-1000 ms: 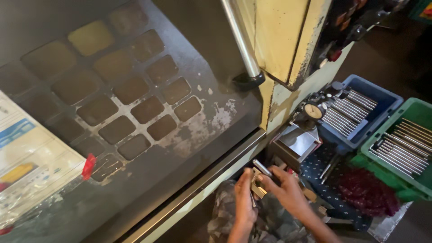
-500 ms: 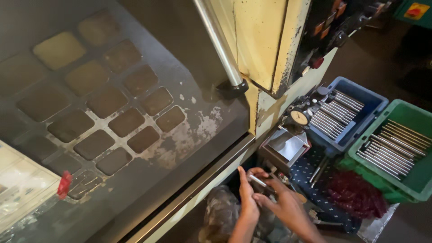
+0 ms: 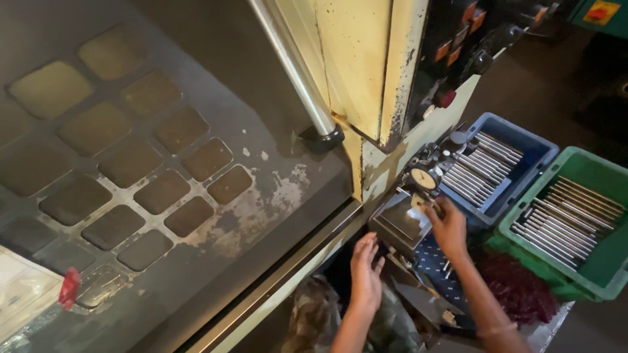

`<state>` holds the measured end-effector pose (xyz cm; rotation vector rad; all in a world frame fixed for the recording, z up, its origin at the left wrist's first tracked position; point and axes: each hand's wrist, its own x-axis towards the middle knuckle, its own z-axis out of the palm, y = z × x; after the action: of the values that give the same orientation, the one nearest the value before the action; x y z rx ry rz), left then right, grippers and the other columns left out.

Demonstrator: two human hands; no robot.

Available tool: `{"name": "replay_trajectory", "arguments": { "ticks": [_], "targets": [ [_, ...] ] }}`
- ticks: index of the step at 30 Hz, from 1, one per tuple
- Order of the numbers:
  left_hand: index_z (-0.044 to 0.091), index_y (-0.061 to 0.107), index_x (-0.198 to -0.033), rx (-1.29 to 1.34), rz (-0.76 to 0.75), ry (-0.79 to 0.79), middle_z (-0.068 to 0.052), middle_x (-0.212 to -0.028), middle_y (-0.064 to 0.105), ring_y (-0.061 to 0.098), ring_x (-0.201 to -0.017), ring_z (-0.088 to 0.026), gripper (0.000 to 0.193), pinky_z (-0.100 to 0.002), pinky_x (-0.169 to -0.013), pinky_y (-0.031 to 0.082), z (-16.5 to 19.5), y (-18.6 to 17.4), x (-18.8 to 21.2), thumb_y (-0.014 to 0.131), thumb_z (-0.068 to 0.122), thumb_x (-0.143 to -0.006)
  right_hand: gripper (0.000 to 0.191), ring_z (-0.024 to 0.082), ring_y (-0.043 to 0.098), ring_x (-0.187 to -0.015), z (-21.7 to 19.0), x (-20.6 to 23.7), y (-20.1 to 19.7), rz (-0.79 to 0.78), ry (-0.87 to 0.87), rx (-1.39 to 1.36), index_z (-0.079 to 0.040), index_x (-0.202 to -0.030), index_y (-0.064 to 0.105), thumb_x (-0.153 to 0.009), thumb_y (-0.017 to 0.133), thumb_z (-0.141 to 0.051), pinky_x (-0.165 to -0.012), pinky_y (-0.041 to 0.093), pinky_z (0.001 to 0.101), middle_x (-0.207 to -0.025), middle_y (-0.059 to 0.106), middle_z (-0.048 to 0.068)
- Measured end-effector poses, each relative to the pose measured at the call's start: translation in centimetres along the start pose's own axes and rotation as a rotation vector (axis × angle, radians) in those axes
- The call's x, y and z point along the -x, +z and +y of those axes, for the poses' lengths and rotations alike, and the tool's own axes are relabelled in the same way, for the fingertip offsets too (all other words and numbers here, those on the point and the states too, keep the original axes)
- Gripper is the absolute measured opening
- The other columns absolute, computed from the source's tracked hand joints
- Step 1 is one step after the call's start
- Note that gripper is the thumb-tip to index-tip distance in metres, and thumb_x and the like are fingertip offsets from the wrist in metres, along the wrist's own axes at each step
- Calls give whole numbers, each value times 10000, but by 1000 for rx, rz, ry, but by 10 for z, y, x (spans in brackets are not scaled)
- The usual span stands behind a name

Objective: The person picks up metal rods from a green bin, places each rod into a dial indicator fixture to measure its diameter, and then returns the rod to the bin. The person repeats this process for several rods.

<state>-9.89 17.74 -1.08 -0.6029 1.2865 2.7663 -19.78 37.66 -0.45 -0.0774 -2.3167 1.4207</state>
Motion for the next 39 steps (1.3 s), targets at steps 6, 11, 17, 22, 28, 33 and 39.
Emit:
{"name": "replay_trajectory", "arguments": {
  "ticks": [6,11,17,22,28,33,39],
  "targets": [
    [182,676,-1113,72,-21,-44,15,-1183,693,608,-1147,-143,222,-359,-945,476,-10,-25,-12,678,277,-912,356,318,708,-868,3,-34,13,-2,101,110,-13,-1153,701,-915,789,-264,-755,536,411,-954,736,186],
    [159,693,-1041,61,-38,-85,12,-1077,733,666,-1052,-138,143,-342,-873,517,-20,-25,-28,666,237,-924,398,280,690,-892,11,-47,11,-17,-28,62,-14,-1140,721,-843,826,-257,-771,536,393,-1057,689,205],
    [156,707,-1044,-1,-80,-182,20,-1053,734,675,-1002,-123,140,-318,-831,521,-23,-4,-31,660,233,-937,526,259,663,-901,13,-37,17,-54,50,-66,-13,-1177,675,-793,857,-322,-793,531,364,-1030,672,149],
    [152,710,-1054,-37,-127,-209,20,-1047,734,669,-971,-110,138,-298,-811,531,-15,7,-32,653,227,-952,410,298,631,-971,13,-28,9,83,-78,-14,-7,-1192,690,-905,785,-284,-846,515,414,-1088,603,165],
    [145,705,-1055,-86,-162,-240,14,-1025,742,674,-924,-100,137,-296,-794,538,-26,13,-51,652,228,-961,274,362,636,-1057,17,-70,-3,322,11,84,-55,-1193,721,-1028,695,-272,-892,536,443,-1199,588,212],
    [130,720,-1073,-419,-263,-132,19,-999,703,653,-916,-84,140,-292,-794,499,-63,25,-62,678,226,-980,395,407,630,-1196,6,-113,1,-159,19,414,-126,-1317,695,-1024,590,-369,-1023,463,521,-1267,694,201],
    [50,670,-1106,-978,-391,58,-56,-951,716,693,-921,-186,236,-338,-845,535,-92,40,-54,723,182,-918,492,417,664,-1169,0,-119,0,-410,163,401,-117,-1393,620,-1036,524,-441,-998,508,483,-1251,697,238]
  ]
}}
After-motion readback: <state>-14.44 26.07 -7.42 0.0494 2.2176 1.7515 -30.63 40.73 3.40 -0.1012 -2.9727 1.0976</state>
